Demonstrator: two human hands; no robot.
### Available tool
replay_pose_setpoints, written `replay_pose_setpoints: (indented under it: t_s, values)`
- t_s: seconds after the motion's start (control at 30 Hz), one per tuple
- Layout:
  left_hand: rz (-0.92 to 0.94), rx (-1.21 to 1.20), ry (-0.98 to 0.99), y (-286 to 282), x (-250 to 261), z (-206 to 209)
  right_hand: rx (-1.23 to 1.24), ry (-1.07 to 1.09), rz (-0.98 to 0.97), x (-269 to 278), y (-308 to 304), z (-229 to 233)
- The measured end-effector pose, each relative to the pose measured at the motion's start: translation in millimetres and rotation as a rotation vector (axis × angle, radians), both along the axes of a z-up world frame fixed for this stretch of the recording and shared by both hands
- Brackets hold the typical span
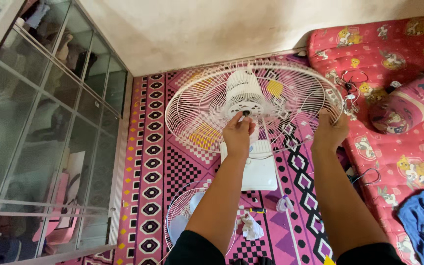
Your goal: The person wipes the fan blades with a cloth, then attaches the front grill and secures it with a knob. They then place the fan blades onto the motor shaft and tighten the central nut to complete the assembly.
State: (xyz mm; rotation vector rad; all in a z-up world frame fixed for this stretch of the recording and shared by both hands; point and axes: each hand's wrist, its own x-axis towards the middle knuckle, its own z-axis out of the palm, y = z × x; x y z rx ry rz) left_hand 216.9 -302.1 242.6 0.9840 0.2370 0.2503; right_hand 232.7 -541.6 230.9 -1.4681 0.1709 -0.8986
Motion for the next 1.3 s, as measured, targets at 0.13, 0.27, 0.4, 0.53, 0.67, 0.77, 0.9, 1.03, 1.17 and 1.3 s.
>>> replay_pose_setpoints:
  t_s: [0.13,0.27,0.4,0.53,0.67,0.77,0.9,1.03,1.17,1.3]
  values:
    - [0.001,0.007,-0.009,1,6,-6,0.221,0.089,-0.045,-17,20,4]
    - [-0.001,-0.028,-0.060,4,5,-8,0.516,0.294,-0.056,-49,54,3]
    - [0.001,-0.006,-0.070,6,1,-7,0.652,0.296,-0.038,-63,80,-13]
    - [-0.001,-0.008,-0.088,15,1,-4,0.807,0.575,0.014,-59,71,-41]
    - [0.009,0.011,-0.072,14,1,-5,0.866,0.359,0.095,-50,56,-56]
    - [0.028,-0.035,-0.130,-4,-3,-7,0.949,0.301,0.094,-61,57,-51]
    - [0.042,-0.113,-0.153,-19,-9,-7,0.877,0.400,0.158,-89,88,-36]
    - [0.060,-0.076,-0.092,-19,-13,-1,0.773,0.490,0.370,-75,116,-6]
    - [0.069,0.049,-0.075,-17,-17,3,0.864,0.617,0.783,-33,124,23]
    - [0.087,0.077,-0.043,-17,-16,4,0.845,0.680,0.833,-7,126,29]
